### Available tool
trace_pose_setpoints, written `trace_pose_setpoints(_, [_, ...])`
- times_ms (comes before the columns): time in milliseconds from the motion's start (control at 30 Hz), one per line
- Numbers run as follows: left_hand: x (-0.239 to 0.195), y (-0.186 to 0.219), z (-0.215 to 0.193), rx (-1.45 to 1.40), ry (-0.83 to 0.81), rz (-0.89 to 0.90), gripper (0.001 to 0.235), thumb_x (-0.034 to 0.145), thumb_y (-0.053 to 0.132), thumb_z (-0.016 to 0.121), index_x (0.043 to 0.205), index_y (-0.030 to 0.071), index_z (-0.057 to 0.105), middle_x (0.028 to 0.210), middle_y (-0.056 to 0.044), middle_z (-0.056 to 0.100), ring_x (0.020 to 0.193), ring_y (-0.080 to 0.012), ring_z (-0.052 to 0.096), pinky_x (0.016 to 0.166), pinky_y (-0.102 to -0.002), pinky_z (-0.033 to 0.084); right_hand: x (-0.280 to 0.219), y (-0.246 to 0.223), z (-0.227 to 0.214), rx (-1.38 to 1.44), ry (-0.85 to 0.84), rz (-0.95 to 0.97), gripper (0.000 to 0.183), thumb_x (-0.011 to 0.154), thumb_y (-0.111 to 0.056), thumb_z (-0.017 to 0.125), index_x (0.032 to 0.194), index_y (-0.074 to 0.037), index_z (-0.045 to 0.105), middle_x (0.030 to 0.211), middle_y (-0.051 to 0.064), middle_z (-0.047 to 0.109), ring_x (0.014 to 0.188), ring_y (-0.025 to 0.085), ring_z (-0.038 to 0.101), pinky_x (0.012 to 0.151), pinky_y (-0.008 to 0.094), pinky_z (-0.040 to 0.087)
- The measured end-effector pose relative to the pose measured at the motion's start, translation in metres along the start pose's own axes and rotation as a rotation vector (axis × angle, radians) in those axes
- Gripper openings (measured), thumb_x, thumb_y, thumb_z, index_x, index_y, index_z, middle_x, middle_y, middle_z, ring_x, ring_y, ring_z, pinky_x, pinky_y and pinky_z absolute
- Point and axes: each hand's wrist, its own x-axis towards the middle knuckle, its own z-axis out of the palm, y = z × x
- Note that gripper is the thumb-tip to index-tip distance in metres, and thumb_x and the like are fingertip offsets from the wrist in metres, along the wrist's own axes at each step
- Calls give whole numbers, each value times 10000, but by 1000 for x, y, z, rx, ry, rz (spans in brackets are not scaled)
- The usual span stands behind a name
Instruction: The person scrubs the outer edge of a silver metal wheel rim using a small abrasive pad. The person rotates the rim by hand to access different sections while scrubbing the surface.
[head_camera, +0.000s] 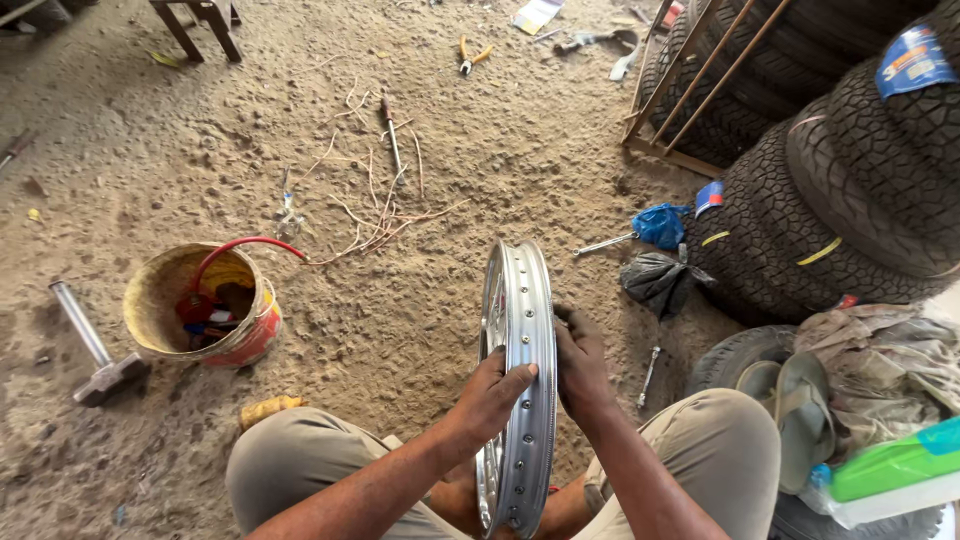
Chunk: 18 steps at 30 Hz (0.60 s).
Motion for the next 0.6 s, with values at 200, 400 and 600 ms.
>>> trace_pose_setpoints(200, [-5, 5, -14, 45, 3, 23, 471, 990, 376, 581, 1285, 10, 574, 1078, -61, 679, 1009, -144, 632, 874, -339, 561, -98, 61, -28, -69, 219, 28, 291, 1013, -166, 657, 819, -3, 514, 541, 84, 527, 397, 171, 478, 372, 327, 402])
trace_pose_setpoints(400, [-3, 13, -7, 76, -46, -170, 441, 986, 384, 574, 1242, 26, 609, 1004, -58, 675, 894, -142, 626, 769, -335, 547, -97, 55, -41, 34, 266, 55, 169, 930, -109, 685, 899, -23, 543, 569, 57, 533, 421, 127, 454, 386, 291, 378])
trace_pose_setpoints(600, [-1, 7, 2, -12, -63, -71, 485, 992, 391, 592, 1257, -14, 621, 1043, -57, 677, 927, -132, 613, 798, -310, 536, -22, 8, -26, 85, 131, -29, 189, 957, -122, 645, 1099, -11, 589, 745, 24, 577, 553, 100, 522, 473, 263, 428])
